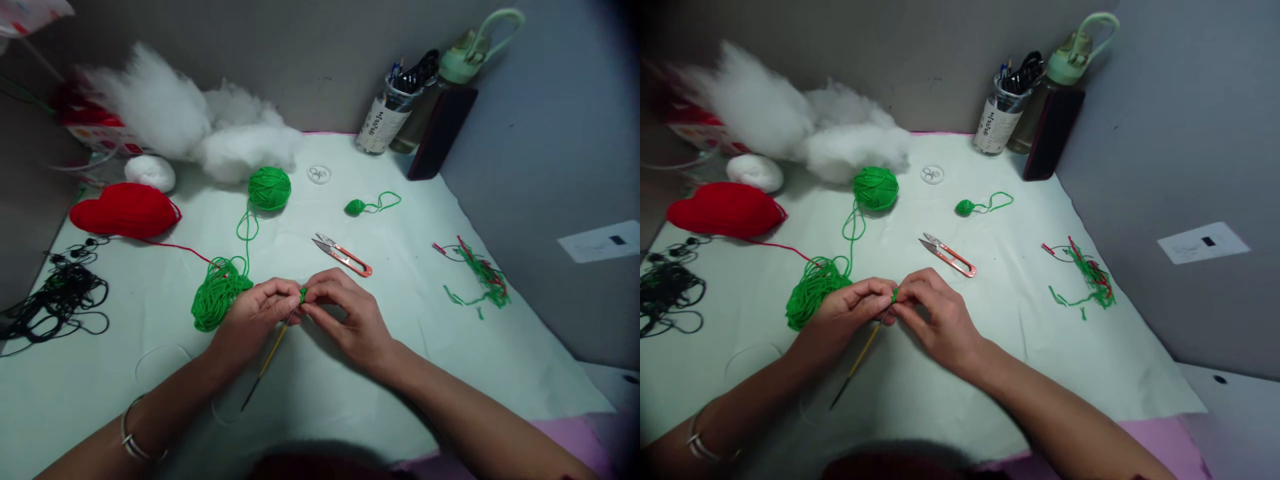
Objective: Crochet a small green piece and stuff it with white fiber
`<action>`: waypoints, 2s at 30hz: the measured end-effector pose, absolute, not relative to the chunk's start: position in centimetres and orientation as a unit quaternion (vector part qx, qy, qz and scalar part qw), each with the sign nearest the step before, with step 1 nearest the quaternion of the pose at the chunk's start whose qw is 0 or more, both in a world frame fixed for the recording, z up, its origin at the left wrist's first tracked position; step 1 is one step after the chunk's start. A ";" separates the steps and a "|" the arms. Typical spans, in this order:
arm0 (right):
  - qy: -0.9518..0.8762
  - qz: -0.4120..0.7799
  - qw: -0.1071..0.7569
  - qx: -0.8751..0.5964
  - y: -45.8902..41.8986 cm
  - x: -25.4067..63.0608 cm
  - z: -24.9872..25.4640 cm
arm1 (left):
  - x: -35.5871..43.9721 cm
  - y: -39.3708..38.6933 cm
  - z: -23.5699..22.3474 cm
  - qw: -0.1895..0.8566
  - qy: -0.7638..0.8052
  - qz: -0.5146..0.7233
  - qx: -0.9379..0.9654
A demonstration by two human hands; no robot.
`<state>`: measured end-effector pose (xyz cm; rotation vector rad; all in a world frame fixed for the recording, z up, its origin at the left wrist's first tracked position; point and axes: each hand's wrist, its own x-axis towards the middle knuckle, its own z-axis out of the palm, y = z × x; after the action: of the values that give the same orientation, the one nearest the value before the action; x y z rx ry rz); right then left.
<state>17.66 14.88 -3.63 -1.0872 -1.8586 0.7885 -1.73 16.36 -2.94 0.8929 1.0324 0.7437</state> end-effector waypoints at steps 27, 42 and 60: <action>-0.655 0.444 0.412 -0.451 15.1 17.2 -2.9 | -1.0 15.6 -2.7 0.697 0.447 0.374 0.418; -0.711 0.356 0.409 -0.448 14.8 17.0 -2.5 | -0.5 16.0 -2.6 0.755 0.439 0.368 0.321; -0.771 0.238 0.414 -0.423 15.0 16.8 -2.2 | -0.2 16.2 -3.0 0.737 0.449 0.336 0.377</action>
<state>16.77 15.01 -2.24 -1.0621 -1.9370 0.5974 -0.24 16.22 -3.01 0.8286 0.9861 0.7382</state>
